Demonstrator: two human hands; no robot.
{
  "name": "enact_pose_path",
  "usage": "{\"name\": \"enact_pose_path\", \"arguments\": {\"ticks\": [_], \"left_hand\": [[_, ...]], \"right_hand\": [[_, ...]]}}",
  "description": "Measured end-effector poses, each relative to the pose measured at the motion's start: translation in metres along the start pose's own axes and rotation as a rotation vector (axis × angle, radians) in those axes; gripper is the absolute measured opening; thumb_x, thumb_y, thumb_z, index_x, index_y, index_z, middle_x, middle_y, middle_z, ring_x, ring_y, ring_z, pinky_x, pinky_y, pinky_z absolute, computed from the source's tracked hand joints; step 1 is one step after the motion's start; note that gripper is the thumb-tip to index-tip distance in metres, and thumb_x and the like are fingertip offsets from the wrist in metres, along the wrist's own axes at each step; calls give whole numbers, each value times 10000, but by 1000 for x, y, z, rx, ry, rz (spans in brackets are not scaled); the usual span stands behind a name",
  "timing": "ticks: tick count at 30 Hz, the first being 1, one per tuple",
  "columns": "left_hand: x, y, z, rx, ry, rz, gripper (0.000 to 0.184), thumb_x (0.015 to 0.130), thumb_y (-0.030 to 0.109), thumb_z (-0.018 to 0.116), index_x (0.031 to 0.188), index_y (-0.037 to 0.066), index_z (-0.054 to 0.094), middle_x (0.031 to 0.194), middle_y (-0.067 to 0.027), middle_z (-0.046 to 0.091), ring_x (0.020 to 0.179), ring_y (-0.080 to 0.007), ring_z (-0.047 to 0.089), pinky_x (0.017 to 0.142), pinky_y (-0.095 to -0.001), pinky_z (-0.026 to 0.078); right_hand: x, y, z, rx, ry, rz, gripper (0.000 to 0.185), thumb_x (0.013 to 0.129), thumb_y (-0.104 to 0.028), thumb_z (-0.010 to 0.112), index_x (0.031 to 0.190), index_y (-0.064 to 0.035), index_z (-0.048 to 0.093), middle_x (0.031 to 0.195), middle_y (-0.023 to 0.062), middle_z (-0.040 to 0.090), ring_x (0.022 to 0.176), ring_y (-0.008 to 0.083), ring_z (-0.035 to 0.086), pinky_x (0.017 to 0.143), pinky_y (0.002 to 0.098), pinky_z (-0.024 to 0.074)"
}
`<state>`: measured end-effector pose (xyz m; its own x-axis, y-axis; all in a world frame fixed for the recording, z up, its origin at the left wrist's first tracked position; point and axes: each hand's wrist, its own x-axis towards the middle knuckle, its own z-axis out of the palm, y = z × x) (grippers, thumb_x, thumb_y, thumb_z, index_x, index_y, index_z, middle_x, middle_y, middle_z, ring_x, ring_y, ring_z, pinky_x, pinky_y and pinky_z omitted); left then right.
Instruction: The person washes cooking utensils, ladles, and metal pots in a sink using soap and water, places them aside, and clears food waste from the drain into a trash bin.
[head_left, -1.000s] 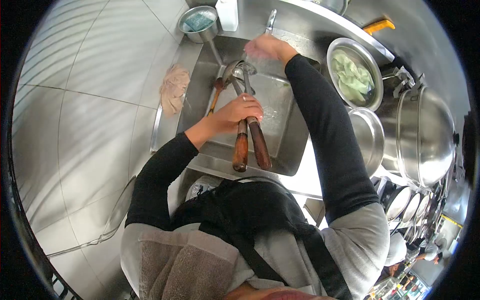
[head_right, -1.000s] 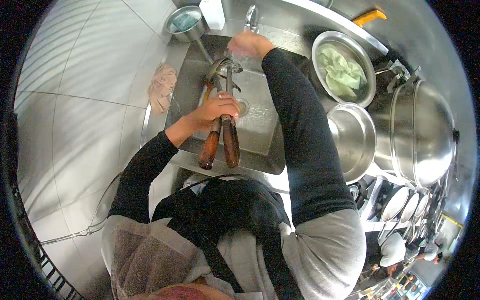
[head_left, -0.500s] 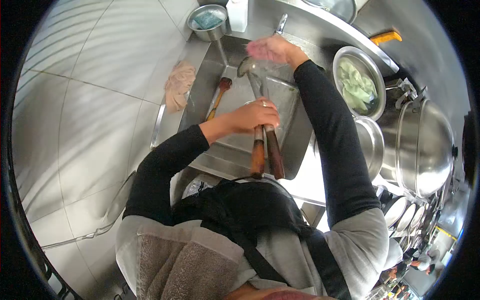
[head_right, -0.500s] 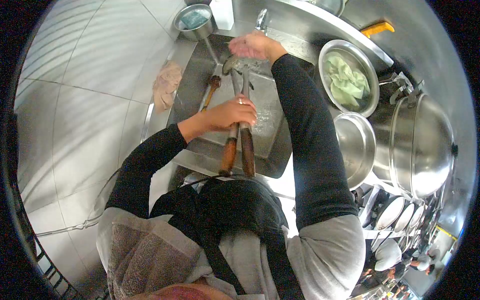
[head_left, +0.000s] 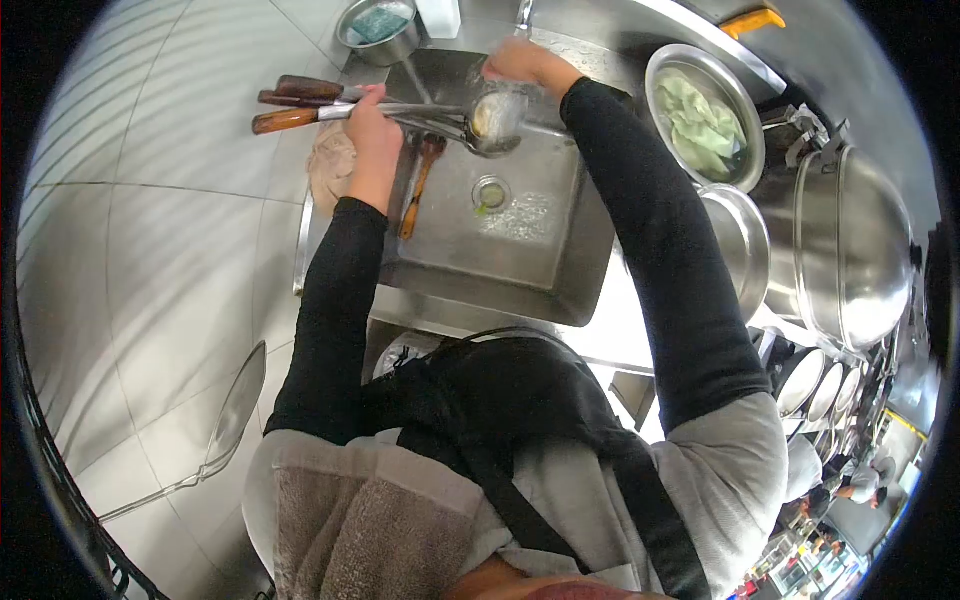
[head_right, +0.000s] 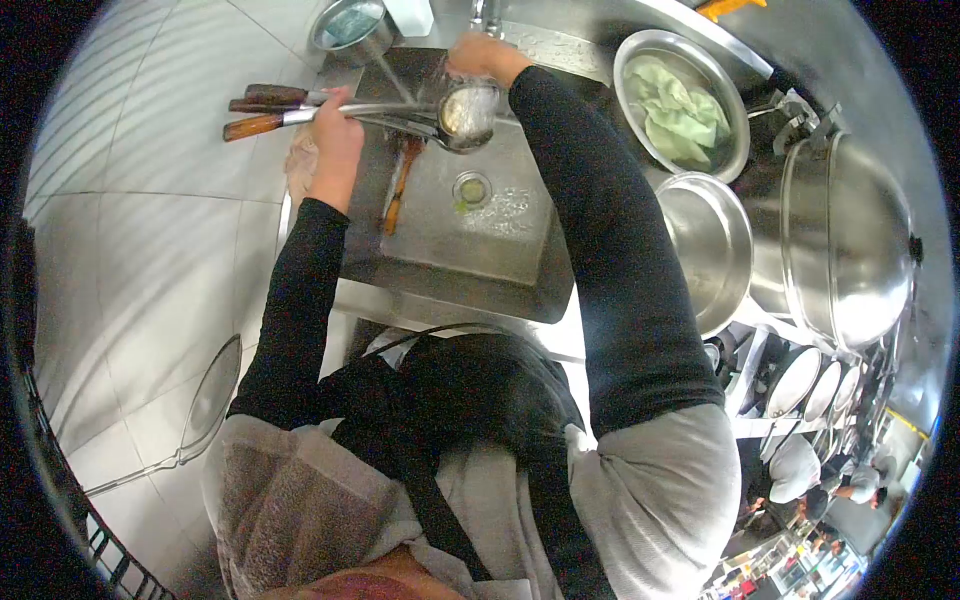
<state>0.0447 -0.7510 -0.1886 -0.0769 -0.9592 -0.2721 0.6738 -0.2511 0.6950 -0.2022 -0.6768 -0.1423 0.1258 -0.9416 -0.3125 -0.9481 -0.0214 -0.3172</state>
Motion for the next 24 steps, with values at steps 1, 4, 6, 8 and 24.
{"name": "enact_pose_path", "arguments": {"ticks": [1, 4, 6, 8, 24], "left_hand": [[-4, 9, 12, 17, 93, -5, 225, 815, -61, 643, 967, 98, 596, 997, -28, 610, 941, -180, 574, 878, -365, 454], [4, 21, 16, 77, 229, 21, 255, 835, -32, 640, 1041, 98, 565, 1039, -38, 595, 965, -191, 570, 864, -397, 459], [9, 28, 20, 97, 282, 53, 266, 845, -31, 631, 1064, 97, 551, 1074, -39, 590, 973, -193, 569, 874, -395, 454], [15, 30, 22, 72, 261, 79, 277, 850, -25, 630, 1084, 93, 539, 1099, -38, 583, 969, -185, 570, 900, -392, 443], [-129, -3, 23, 1099, -2048, 376, 203, 734, 51, 679, 905, 105, 583, 905, -21, 599, 914, -243, 594, 908, -367, 442]], "right_hand": [[-7, -2, 3, 457, -43, 98, 274, 884, -204, 507, 909, -40, 724, 860, 131, 707, 760, 226, 687, 652, 349, 561], [3, 3, 3, 106, -54, 22, 239, 829, -174, 538, 839, -15, 716, 774, 163, 691, 695, 246, 687, 594, 356, 547], [8, 8, 1, -96, -55, 45, 218, 819, -148, 552, 815, 2, 711, 736, 172, 683, 659, 259, 682, 587, 358, 545], [-20, -10, -10, 323, -94, 261, 210, 829, -124, 548, 807, 12, 707, 711, 174, 681, 622, 272, 676, 590, 359, 549], [-12, -13, 2, 1665, 74, 10, 326, 960, -160, 476, 1219, -4, 597, 1195, 46, 638, 1070, 182, 618, 969, 304, 492]]}}
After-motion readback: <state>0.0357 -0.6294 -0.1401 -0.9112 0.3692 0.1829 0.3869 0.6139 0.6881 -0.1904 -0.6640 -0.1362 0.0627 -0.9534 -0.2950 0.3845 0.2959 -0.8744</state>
